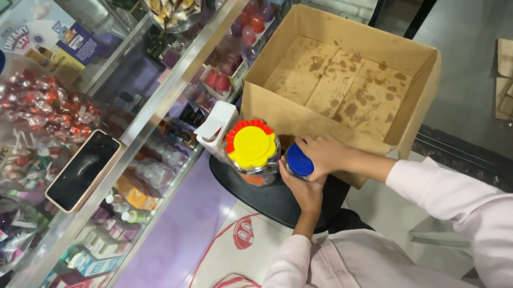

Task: Sorting small snack packets from a box into a jar and pouring candies into a container.

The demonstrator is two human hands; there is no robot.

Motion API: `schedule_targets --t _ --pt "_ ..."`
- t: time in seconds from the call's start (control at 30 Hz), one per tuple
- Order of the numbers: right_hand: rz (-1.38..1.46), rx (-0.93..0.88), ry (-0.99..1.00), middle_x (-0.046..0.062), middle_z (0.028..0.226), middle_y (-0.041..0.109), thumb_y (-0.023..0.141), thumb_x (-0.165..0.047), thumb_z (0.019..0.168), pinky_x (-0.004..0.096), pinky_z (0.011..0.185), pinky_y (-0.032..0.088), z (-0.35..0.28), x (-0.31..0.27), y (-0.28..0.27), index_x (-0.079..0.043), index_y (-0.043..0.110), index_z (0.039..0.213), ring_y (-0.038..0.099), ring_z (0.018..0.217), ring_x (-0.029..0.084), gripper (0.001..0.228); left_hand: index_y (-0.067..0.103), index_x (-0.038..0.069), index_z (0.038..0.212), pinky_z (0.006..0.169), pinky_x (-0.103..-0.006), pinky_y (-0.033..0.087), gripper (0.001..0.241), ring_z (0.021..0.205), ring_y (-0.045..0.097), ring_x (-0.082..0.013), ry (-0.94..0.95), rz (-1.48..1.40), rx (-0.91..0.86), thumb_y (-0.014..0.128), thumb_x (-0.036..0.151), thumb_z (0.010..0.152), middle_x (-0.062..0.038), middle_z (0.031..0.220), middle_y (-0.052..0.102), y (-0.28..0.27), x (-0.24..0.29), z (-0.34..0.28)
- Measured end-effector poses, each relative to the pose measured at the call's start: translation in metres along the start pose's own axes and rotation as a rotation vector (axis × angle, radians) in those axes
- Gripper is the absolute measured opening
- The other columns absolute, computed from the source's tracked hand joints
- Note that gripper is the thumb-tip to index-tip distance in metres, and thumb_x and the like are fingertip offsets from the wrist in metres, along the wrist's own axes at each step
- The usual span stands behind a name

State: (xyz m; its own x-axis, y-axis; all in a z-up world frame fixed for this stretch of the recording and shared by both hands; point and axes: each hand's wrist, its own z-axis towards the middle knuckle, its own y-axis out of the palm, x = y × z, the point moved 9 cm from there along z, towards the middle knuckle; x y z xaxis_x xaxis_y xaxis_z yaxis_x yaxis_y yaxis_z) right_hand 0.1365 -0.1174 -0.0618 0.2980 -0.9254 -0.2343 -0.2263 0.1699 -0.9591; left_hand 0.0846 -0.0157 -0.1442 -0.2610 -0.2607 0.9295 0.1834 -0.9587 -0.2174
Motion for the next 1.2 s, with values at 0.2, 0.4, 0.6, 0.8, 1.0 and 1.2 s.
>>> schedule_targets --t 0.2,0.4,0.6,0.8,1.0,1.2 --pt "0.029 0.03 0.07 0.027 0.132 0.055 0.084 -0.056 0.056 0.054 0.087 0.054 0.0 0.009 -0.003 0.002 0.04 0.146 0.066 0.103 0.046 0.115 0.017 -0.004 0.158 0.122 -0.051 0.026 0.126 0.146 0.033 -0.0452 0.093 0.052 -0.014 0.095 0.024 0.063 -0.027 0.159 0.033 0.004 -0.006 0.005" --pt "-0.047 -0.023 -0.016 0.025 0.131 0.053 0.085 -0.058 0.068 0.052 0.089 0.053 0.043 -0.013 -0.052 -0.005 0.043 0.143 0.061 0.112 0.045 0.102 0.026 -0.001 0.151 0.112 -0.0514 0.031 0.115 0.134 0.039 -0.0432 0.38 0.226 0.009 0.093 0.04 0.068 -0.026 0.145 0.039 -0.047 0.022 -0.003" --pt "0.252 0.581 -0.598 0.024 0.128 0.054 0.079 -0.041 0.087 0.047 0.103 0.046 0.127 -0.166 -0.231 -0.002 0.05 0.145 0.054 0.121 0.045 0.076 0.027 0.0 0.15 0.114 -0.0464 0.037 0.093 0.132 0.043 -0.0354 0.23 0.045 0.142 0.085 0.022 0.081 -0.024 0.141 0.039 -0.119 -0.004 0.04" --pt "0.284 0.707 -0.588 0.026 0.148 0.043 0.078 -0.07 0.085 0.055 0.109 0.044 0.297 -0.287 -0.283 -0.007 0.037 0.152 0.046 0.135 0.046 0.101 0.027 0.003 0.149 0.101 -0.039 0.048 0.072 0.113 0.06 -0.0249 0.121 -0.188 0.419 0.07 0.005 0.091 -0.016 0.134 0.049 -0.218 -0.003 0.101" --pt "0.236 1.005 -0.553 0.043 0.139 0.036 0.087 -0.083 0.058 0.066 0.096 0.038 0.383 -0.351 -0.304 0.001 0.021 0.15 0.037 0.128 0.058 0.141 0.032 0.005 0.146 0.092 -0.0343 0.053 0.063 0.099 0.065 -0.0203 0.133 -0.145 0.539 0.064 -0.002 0.092 -0.014 0.126 0.054 -0.312 0.008 0.131" --pt "0.312 0.606 -0.374 0.025 0.141 0.051 0.08 -0.069 0.065 0.059 0.109 0.045 0.419 -0.345 -0.286 -0.005 0.043 0.147 0.05 0.132 0.045 0.11 0.043 0.003 0.14 0.091 -0.0343 0.056 0.039 0.098 0.062 -0.018 0.013 -0.23 0.641 0.052 0.001 0.102 -0.013 0.116 0.059 -0.352 0.011 0.146"
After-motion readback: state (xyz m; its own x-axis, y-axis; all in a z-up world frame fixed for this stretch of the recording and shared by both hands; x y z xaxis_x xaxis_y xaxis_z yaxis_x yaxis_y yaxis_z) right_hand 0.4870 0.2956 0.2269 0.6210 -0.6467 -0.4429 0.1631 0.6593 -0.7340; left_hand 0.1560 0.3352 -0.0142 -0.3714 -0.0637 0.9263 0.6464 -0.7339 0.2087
